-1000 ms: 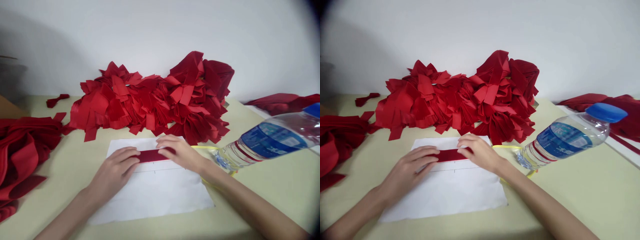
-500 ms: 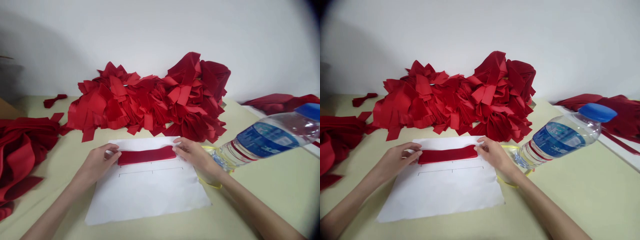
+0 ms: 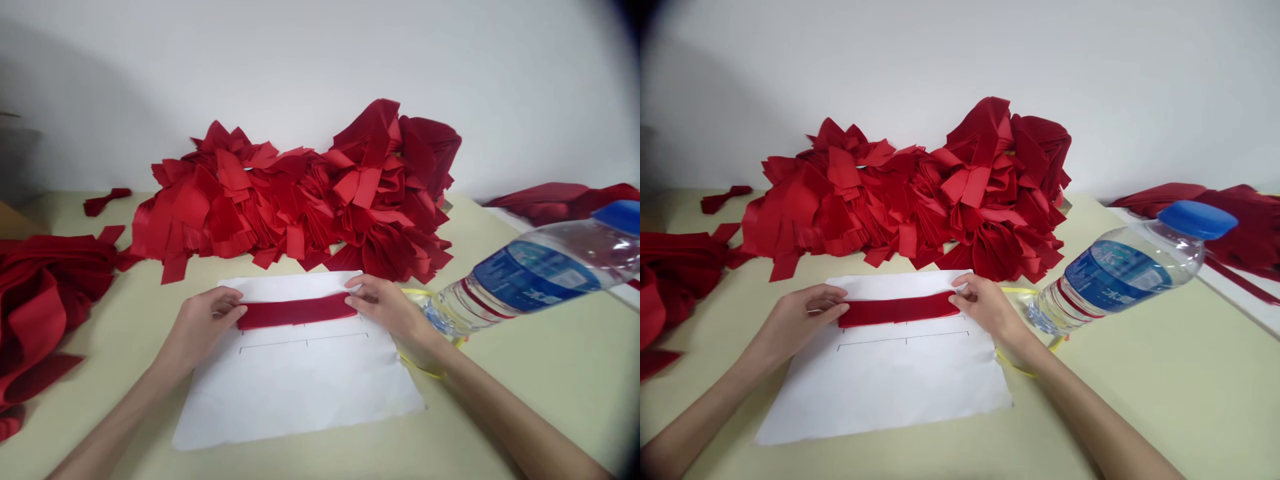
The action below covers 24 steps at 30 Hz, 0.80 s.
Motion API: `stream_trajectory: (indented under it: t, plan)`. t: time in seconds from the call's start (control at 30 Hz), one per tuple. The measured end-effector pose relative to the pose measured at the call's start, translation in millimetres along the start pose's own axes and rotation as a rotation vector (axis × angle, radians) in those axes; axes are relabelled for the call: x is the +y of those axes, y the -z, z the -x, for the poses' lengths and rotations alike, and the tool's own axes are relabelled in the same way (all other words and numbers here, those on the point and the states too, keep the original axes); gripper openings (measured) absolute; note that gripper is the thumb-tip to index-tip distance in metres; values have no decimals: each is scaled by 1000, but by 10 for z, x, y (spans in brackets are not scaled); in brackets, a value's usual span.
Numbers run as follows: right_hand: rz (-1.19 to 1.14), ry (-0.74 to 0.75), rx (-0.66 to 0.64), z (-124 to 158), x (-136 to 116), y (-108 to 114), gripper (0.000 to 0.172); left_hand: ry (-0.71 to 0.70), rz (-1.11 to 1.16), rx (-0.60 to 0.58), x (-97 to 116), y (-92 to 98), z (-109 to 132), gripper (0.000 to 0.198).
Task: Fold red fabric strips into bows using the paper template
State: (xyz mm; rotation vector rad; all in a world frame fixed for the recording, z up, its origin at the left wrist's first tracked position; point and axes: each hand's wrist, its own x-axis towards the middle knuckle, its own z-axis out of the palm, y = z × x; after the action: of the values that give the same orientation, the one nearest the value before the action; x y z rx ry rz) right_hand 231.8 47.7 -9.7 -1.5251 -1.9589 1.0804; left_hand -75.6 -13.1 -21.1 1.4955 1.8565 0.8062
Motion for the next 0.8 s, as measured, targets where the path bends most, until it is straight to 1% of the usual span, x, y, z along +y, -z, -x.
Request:
stream_trajectory:
  t: [0.13, 0.33, 0.47, 0.6, 0.8]
  plan:
    - [12, 12, 0, 0, 31, 37, 22, -24, 33, 18, 2, -40, 6, 20]
    - [55, 23, -1, 2, 59, 77, 22, -43, 64, 8, 15, -107, 25, 20]
    - [85, 29, 0, 32, 37, 121, 20, -65, 82, 12, 17, -129, 25, 18]
    - [148, 67, 1, 49, 14, 176, 15, -86, 111, 18, 22, -144, 27, 18]
    - [184, 75, -35, 18, 105, 167, 14, -72, 114, -12, 16, -161, 35, 18]
